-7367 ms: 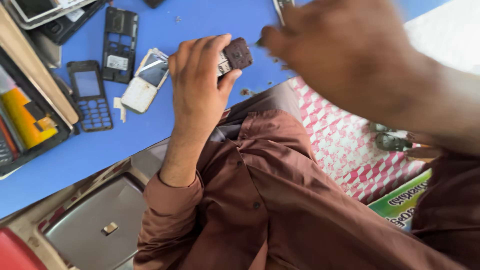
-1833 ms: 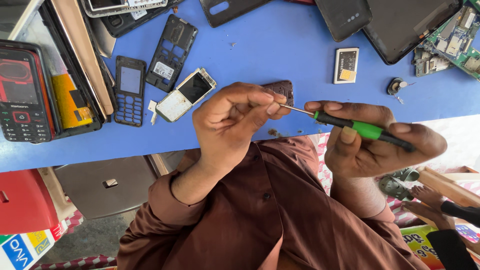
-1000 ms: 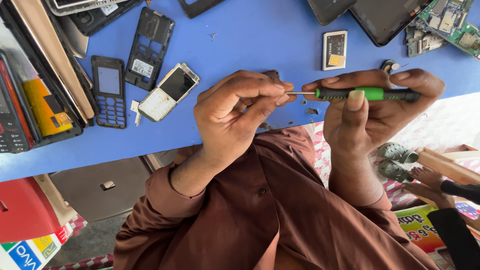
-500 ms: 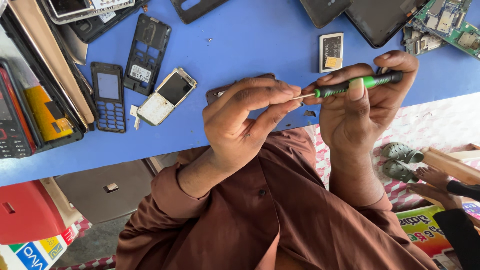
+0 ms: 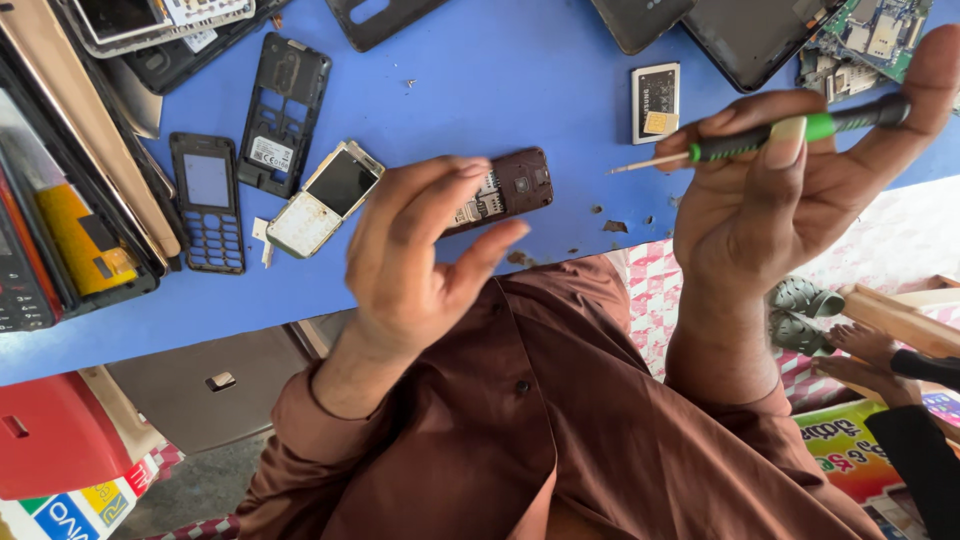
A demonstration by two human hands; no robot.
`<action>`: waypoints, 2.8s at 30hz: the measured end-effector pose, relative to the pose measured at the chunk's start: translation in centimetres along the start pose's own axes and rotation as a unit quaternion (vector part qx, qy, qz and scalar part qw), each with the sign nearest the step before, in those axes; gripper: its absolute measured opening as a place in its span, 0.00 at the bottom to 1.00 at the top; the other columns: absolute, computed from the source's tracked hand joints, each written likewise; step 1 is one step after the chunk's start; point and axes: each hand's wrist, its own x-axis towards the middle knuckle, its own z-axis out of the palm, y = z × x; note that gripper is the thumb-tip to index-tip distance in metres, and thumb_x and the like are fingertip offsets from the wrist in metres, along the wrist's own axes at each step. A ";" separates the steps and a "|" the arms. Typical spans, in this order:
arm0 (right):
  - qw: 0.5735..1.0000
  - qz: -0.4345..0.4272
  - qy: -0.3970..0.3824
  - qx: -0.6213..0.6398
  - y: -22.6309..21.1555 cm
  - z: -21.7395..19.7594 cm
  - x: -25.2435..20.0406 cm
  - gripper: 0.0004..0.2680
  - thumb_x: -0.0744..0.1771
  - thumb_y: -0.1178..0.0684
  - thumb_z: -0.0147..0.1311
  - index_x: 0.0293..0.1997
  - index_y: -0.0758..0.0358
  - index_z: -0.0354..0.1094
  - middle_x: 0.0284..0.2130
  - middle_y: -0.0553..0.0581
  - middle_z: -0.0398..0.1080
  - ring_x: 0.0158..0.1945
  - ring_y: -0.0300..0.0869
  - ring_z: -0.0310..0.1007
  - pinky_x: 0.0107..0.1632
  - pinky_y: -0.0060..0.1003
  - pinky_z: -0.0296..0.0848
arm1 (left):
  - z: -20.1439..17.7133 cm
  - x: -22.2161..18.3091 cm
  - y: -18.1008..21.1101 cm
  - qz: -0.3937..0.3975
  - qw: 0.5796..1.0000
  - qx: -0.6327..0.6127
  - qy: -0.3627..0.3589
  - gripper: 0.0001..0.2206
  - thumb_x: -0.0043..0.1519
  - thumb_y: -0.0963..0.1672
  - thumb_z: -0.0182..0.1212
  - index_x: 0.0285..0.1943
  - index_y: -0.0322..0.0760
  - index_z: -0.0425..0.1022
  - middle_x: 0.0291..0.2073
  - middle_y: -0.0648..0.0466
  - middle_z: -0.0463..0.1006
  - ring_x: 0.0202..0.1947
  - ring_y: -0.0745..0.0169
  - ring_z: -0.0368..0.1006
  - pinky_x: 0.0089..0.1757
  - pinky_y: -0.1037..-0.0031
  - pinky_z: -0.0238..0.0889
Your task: The person disassembles several mobile phones on a cluttered workbench using a screwdriver. They remove back covers, batteries, and circuit boards, then reassemble one phone by inserting screws and closing the casing.
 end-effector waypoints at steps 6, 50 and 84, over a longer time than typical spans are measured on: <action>0.973 -0.131 -0.155 -0.107 2.7 -1.3 1.4 0.26 0.78 0.59 0.46 0.75 0.44 0.21 0.42 0.69 0.74 0.36 0.49 0.78 0.39 0.46 0.83 | -1.4 -1.2 -1.4 0.036 0.988 0.134 -0.073 0.24 0.65 0.44 0.78 0.63 0.32 0.68 0.56 0.49 0.74 0.55 0.50 0.74 0.52 0.62 0.69; 0.918 -0.176 -0.138 -0.328 4.0 0.2 0.6 0.18 0.78 0.60 0.49 0.76 0.71 0.43 0.68 0.55 0.54 0.33 0.41 0.72 0.37 0.29 0.70 | -1.5 1.0 -2.6 -0.008 0.969 0.243 -0.051 0.09 0.70 0.39 0.70 0.57 0.38 0.77 0.50 0.57 0.75 0.52 0.60 0.71 0.50 0.65 0.61; 0.935 -0.160 -0.171 -0.267 4.6 -1.1 0.5 0.22 0.76 0.63 0.51 0.76 0.75 0.37 0.65 0.56 0.49 0.37 0.48 0.80 0.41 0.37 0.81 | -1.8 1.7 -2.7 -0.083 0.980 0.175 -0.052 0.10 0.68 0.36 0.71 0.47 0.34 0.71 0.48 0.56 0.78 0.49 0.58 0.73 0.50 0.66 0.63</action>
